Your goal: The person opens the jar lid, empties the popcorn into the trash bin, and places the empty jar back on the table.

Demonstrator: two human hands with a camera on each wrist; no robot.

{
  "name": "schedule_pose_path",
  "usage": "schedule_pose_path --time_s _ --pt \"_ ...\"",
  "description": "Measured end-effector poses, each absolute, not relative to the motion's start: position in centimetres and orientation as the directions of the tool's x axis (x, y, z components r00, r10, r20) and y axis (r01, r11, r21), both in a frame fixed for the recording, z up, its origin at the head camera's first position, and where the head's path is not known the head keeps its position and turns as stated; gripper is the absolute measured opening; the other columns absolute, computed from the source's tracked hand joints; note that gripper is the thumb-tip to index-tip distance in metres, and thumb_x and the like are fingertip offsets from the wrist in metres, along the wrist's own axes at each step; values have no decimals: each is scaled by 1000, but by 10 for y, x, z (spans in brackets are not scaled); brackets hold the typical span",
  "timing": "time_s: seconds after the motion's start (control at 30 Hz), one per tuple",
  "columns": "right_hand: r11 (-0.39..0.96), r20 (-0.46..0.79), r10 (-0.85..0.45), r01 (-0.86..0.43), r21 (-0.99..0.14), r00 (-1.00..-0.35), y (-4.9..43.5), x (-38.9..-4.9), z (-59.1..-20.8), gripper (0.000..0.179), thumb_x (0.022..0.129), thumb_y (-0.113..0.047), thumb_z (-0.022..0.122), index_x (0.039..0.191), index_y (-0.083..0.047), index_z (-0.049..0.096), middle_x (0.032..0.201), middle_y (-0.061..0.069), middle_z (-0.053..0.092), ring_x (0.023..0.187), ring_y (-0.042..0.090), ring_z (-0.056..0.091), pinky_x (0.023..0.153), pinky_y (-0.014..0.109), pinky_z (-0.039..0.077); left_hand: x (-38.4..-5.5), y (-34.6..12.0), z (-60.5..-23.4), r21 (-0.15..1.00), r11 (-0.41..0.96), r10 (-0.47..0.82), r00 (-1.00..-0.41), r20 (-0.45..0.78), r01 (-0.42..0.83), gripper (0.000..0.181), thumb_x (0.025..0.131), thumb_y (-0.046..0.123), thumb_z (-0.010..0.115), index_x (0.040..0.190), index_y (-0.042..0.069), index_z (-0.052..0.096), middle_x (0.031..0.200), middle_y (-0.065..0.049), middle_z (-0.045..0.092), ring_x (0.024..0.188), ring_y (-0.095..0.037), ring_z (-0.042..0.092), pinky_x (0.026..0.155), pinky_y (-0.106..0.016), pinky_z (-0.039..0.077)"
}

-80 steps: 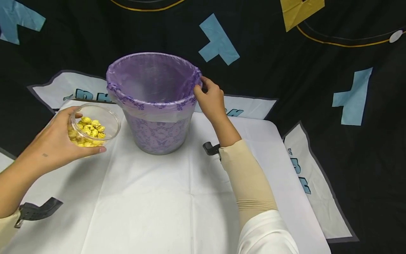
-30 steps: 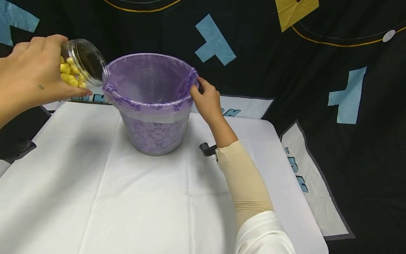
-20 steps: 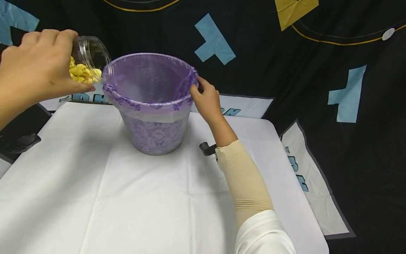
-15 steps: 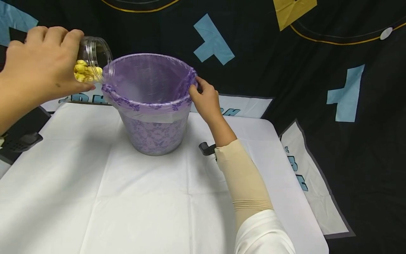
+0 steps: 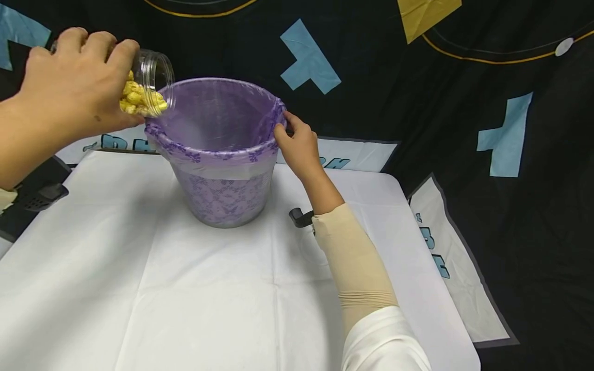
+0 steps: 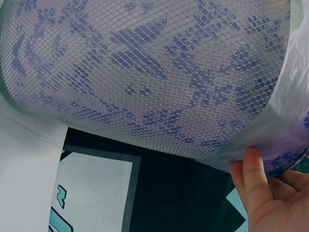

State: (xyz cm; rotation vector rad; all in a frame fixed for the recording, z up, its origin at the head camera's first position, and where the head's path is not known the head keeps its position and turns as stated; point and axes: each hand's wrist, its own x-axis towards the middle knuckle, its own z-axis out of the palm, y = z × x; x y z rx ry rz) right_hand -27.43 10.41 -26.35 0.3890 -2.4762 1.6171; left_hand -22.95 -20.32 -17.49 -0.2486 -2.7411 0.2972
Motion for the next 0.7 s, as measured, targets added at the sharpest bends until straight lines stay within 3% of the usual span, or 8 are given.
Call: schedule_pose_path --time_s 0.2,0.7 --pt "365 275 -126 -303 -880 -953 103 -274 -265 49 93 -24 46 138 -7 36 134 10 47 111 14 54 83 25 51 -233 -202 -177 -318 935 277 -886 371 159 112 62 38 79 144 7 9 139 -31 18 129 -51 12 88 -73 26" --pt "358 283 -130 -312 -880 -950 103 -271 -265 50 93 -25 47 138 -6 36 134 10 47 112 15 54 83 25 51 -237 -201 -173 -329 928 296 -879 373 173 110 59 31 81 144 14 13 143 -28 14 132 -48 7 91 -73 22"
